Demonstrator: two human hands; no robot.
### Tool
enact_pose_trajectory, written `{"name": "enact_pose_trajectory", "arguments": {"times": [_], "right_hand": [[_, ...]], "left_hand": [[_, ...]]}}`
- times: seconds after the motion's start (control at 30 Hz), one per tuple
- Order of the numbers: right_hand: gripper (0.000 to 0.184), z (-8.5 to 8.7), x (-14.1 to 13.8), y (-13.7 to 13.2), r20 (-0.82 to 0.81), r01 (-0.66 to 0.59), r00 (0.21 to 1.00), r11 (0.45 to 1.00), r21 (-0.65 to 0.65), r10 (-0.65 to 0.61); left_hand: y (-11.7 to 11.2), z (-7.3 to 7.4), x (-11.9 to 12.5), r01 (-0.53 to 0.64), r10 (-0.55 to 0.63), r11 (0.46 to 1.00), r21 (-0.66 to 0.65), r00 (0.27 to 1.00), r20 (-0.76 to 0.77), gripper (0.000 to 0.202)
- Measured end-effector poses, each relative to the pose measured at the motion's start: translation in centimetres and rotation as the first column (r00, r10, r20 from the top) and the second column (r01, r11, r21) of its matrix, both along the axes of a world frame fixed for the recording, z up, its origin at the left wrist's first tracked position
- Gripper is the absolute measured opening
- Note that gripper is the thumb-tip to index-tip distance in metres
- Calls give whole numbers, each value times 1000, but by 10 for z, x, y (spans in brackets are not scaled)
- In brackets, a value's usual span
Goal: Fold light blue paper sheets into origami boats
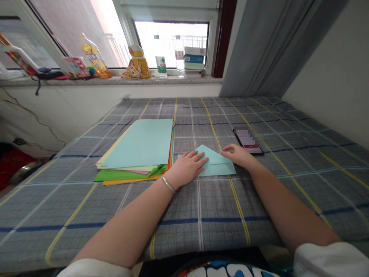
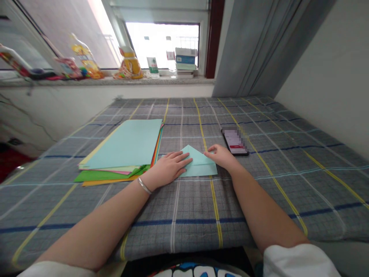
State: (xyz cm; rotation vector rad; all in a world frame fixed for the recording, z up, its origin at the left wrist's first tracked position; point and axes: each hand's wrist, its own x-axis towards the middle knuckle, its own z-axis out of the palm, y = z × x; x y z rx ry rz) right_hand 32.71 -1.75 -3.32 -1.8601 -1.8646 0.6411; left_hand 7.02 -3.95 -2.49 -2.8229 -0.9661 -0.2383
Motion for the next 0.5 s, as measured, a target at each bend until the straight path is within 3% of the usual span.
{"name": "enact_pose_trajectory", "arguments": {"times": [0.3,0.4,0.5], "right_hand": [[32,2,0,1,13,-160,987,987,-7,160],[31,3,-1,0,-95,-158,983,987,-6,157],[31,3,-3,0,-281,-71,957,997,-10,65]], "left_hand": [[3,-5,-1,-58,58,998,-17,998,-34,40],[4,-7,-2,-115,115,993,16,993,10,41],[5,-7,-2,-170,166,985,41,983,77,49]]}}
